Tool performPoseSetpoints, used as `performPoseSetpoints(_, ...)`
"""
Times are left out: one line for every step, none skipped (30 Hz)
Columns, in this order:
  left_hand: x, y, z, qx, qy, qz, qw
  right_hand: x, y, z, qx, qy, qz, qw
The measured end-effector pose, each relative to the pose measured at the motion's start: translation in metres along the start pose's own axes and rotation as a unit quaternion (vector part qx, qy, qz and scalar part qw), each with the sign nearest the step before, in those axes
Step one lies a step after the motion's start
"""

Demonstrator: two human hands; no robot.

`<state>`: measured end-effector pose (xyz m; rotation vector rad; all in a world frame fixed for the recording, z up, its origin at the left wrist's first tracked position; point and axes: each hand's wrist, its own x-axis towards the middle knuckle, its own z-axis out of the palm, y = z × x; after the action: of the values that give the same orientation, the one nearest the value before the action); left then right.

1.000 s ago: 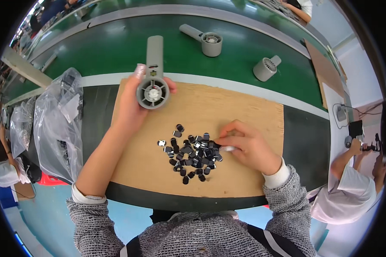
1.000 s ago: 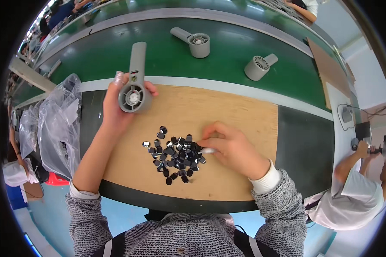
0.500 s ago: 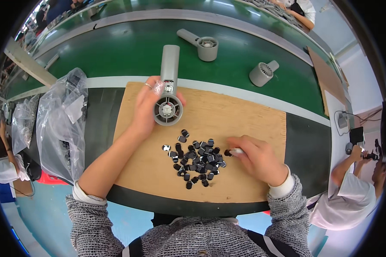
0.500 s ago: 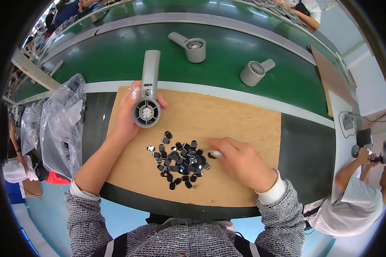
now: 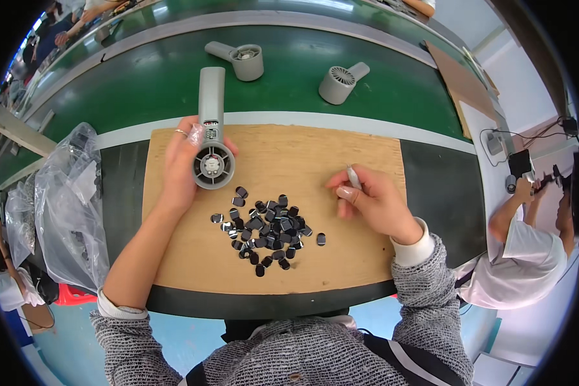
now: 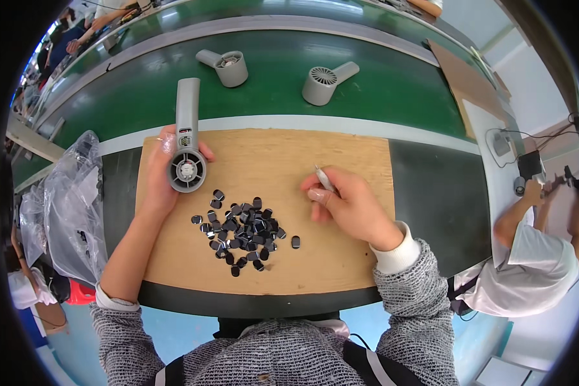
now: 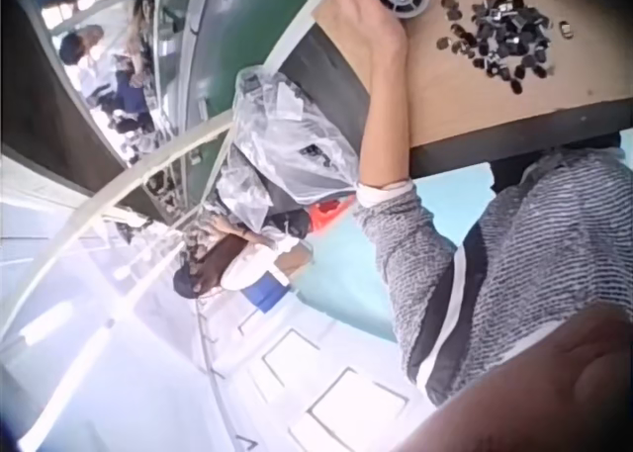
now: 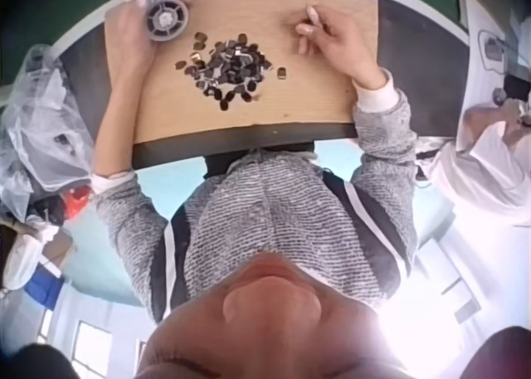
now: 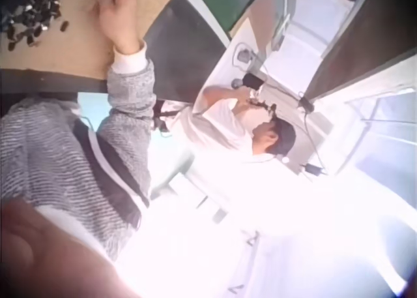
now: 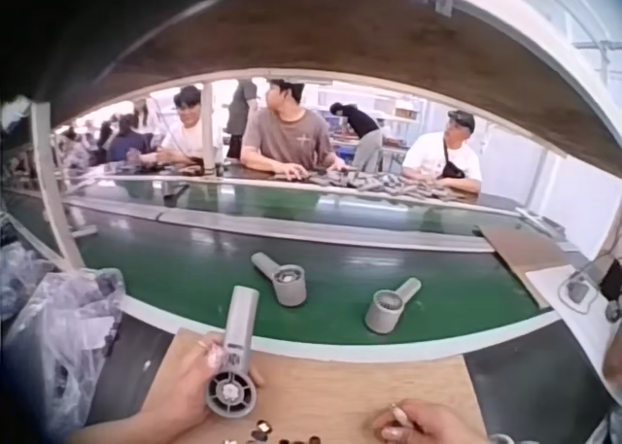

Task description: Assembling small electronic components into a plastic housing and marking them with a pen on a production line.

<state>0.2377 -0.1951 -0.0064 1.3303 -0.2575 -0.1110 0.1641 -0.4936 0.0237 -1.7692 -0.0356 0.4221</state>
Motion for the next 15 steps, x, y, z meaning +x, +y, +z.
performPoseSetpoints(-0.001, -0.001, 0.001, 0.002, 0.002, 0.005, 1.000, 0.001, -0.001, 0.003, -0.030, 0.016, 0.011, 0.999)
performPoseSetpoints(-0.002, -0.001, 0.000, 0.001, 0.003, 0.004, 1.000, 0.002, -0.001, 0.005, -0.060, 0.032, 0.021, 0.997)
performPoseSetpoints(-0.002, -0.001, 0.000, 0.007, -0.004, 0.005, 1.000, 0.001, 0.000, 0.003, -0.062, 0.032, 0.023, 0.997)
performPoseSetpoints(-0.002, -0.002, -0.002, 0.012, -0.009, 0.007, 1.000, 0.002, 0.003, -0.001, -0.106, 0.062, -0.023, 0.992)
performPoseSetpoints(-0.002, -0.002, -0.003, 0.010, -0.007, 0.008, 1.000, 0.002, 0.005, -0.006, -0.150, 0.091, -0.069, 0.982)
performPoseSetpoints(-0.001, -0.002, -0.004, 0.031, -0.011, 0.003, 0.999, 0.001, 0.003, -0.013, -0.153, 0.090, -0.069, 0.982)
performPoseSetpoints(-0.002, -0.001, -0.005, 0.052, -0.014, -0.003, 0.999, -0.003, -0.001, -0.021, -0.176, 0.078, -0.086, 0.978)
performPoseSetpoints(-0.002, 0.000, -0.004, 0.051, -0.012, -0.004, 0.999, -0.005, -0.003, -0.027, -0.199, 0.066, -0.102, 0.972)
performPoseSetpoints(-0.002, 0.000, -0.003, 0.054, -0.008, -0.013, 0.998, -0.006, -0.001, -0.028, -0.209, 0.054, -0.105, 0.971)
performPoseSetpoints(-0.002, 0.001, -0.001, 0.056, -0.006, -0.022, 0.998, -0.006, 0.000, -0.027, -0.210, 0.054, -0.104, 0.971)
performPoseSetpoints(-0.001, 0.001, 0.000, 0.055, -0.006, -0.022, 0.998, -0.007, 0.001, -0.022, -0.250, 0.039, -0.144, 0.957)
performPoseSetpoints(-0.001, 0.001, 0.001, 0.039, -0.005, -0.012, 0.999, -0.007, 0.002, -0.018, -0.290, 0.023, -0.185, 0.939)
performPoseSetpoints(-0.002, 0.000, 0.001, 0.022, -0.004, -0.003, 1.000, -0.009, -0.001, -0.011, -0.273, 0.014, -0.154, 0.950)
performPoseSetpoints(-0.003, 0.000, 0.001, 0.021, -0.004, -0.004, 1.000, -0.010, 0.002, -0.010, -0.273, 0.014, -0.152, 0.950)
performPoseSetpoints(-0.004, 0.000, 0.000, 0.010, 0.001, -0.012, 1.000, -0.009, 0.005, -0.009, -0.285, 0.017, -0.165, 0.944)
